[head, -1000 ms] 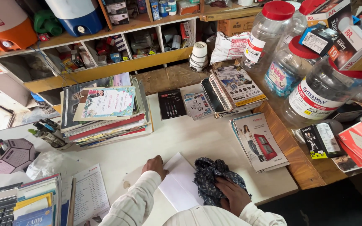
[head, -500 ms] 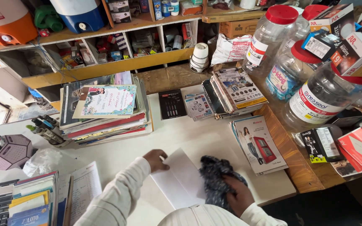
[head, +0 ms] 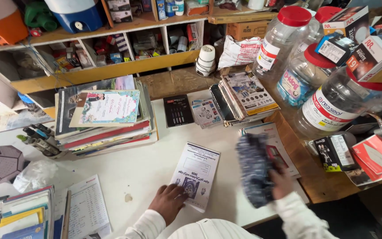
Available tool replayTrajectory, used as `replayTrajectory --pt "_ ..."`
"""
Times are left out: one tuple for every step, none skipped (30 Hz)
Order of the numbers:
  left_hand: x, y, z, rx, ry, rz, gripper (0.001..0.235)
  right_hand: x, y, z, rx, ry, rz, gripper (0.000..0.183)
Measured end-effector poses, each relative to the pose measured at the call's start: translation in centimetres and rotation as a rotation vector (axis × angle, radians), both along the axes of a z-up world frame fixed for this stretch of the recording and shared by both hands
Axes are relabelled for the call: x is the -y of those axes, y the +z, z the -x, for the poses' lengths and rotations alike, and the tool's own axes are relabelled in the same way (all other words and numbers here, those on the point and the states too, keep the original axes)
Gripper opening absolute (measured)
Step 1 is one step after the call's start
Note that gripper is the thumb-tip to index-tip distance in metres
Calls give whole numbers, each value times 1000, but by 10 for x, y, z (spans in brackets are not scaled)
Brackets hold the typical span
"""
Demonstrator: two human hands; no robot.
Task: Cleaning and organizing commercial catalogs and brochures on a counter in a shop.
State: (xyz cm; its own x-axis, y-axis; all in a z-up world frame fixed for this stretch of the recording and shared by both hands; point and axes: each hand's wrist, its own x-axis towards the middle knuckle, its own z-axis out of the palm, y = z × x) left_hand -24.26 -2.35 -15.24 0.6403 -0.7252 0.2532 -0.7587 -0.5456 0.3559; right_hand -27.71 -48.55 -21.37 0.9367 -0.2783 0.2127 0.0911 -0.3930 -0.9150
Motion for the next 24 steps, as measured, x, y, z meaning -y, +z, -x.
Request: replayTrajectory --pt "-1 0 6 -6 4 5 32 -37 9 -1 -6 4 5 36" --pt "-2 0 13 -49 65 21 35 -74 18 -3 -73 49 48 40" --pt "-5 0 18 -91 128 34 38 -113 26 -6 -138 96 88 45" --pt "-5 -10 20 -94 134 36 38 -137 39 -4 -141 102 90 45" --pt "-5 -20 21 -60 149 12 25 -161 51 -3 -53 462 416 42" --pt "-5 -29 23 -26 163 -12 14 -184 63 -2 38 823 741 39" --pt "-6 -23 21 -30 169 -17 14 -184 67 -16 37 830 735 39" --pt "-6 -17 20 -31 171 -5 17 -184 70 -31 -162 683 735 37" --pt "-6 -12 21 -38 171 8 21 -183 72 -43 -366 536 730 36" --pt "-11 -12 20 -47 176 3 21 -169 74 -60 -373 545 725 36" --pt "-11 -13 18 -17 111 -28 20 -151 77 -79 -225 380 604 35" --pt "-11 -14 16 14 46 -59 19 -132 81 -98 -80 216 481 36" --pt "-10 -18 19 8 54 -54 19 -131 80 -100 -84 225 486 36" --pt "-9 -21 23 37 85 4 22 -129 81 -101 -1 196 529 36" --pt "-10 -23 24 71 116 58 25 -130 81 -106 88 166 566 37" --pt "-8 -20 31 69 124 59 25 -154 89 -92 89 174 567 37" --pt "-7 -17 35 105 146 87 26 -178 98 -79 -114 263 602 35" --pt "-5 -13 40 141 168 115 28 -202 106 -67 -317 351 634 33" --pt "-4 -17 41 147 174 113 28 -198 93 -67 -309 355 635 33" --pt "-3 -20 42 -3 167 43 26 -194 81 -68 -206 512 720 33" --pt "-3 -23 42 -153 159 -27 24 -191 69 -69 -99 666 803 33" --pt "-4 -33 40 -145 163 -29 24 -189 59 -81 -90 667 803 33" --pt "-4 -43 41 -52 154 -12 28 -186 50 -91 19 825 885 34" --pt "-4 -53 41 41 144 4 32 -184 40 -102 131 983 964 34"
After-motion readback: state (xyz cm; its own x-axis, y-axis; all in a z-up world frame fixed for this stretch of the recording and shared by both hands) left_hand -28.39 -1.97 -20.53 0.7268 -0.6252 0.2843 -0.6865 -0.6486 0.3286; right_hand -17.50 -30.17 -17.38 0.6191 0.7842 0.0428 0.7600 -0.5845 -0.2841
